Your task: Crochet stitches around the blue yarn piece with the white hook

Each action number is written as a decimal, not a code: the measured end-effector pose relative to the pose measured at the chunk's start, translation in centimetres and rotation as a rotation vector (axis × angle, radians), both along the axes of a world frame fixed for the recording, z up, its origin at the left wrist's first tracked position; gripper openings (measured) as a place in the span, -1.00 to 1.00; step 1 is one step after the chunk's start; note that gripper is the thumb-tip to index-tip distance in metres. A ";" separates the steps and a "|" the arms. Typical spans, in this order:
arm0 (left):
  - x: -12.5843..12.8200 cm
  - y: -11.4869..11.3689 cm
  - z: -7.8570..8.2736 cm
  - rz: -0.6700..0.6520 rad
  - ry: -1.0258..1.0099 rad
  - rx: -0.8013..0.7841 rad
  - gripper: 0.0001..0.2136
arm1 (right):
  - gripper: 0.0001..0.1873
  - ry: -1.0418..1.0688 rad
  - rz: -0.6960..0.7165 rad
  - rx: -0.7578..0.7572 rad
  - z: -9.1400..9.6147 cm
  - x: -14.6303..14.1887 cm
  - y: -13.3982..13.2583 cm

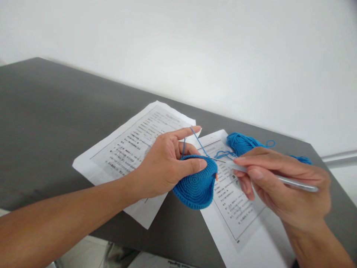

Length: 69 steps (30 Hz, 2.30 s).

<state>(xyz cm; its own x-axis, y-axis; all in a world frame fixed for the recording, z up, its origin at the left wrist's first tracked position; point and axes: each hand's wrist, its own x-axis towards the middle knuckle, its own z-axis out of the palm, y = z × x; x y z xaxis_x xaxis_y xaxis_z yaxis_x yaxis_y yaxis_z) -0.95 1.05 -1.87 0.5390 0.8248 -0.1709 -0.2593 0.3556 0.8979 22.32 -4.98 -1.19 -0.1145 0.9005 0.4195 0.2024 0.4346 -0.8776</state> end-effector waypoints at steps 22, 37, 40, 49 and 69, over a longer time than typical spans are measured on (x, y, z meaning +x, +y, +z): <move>-0.1 -0.5 0.1 0.152 0.248 0.304 -0.14 | -0.43 -0.482 -0.099 0.320 0.7 -0.5 -0.8; 0.5 -0.7 -0.1 0.137 0.192 0.210 -0.15 | -0.45 -0.838 -0.088 0.537 -0.1 -1.8 -0.8; 0.7 -0.7 -0.2 0.130 0.006 0.004 -0.12 | -0.38 -0.747 -0.140 0.526 -0.8 -2.0 -0.8; 0.7 -0.5 0.7 0.119 -0.221 -0.246 -0.13 | -0.26 -0.896 -0.088 0.652 -0.8 -2.6 -1.0; -0.3 0.9 0.3 0.139 0.171 0.198 -0.14 | -0.54 -1.037 -0.001 0.668 1.2 -3.3 -1.7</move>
<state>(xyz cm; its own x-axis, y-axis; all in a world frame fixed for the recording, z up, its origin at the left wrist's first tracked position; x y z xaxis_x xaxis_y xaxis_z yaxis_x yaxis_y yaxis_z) -1.29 1.94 -1.58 0.3960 0.9150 -0.0780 -0.1324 0.1409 0.9811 19.02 -6.66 0.04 -0.6667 0.5445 0.5089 0.6712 0.7355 0.0923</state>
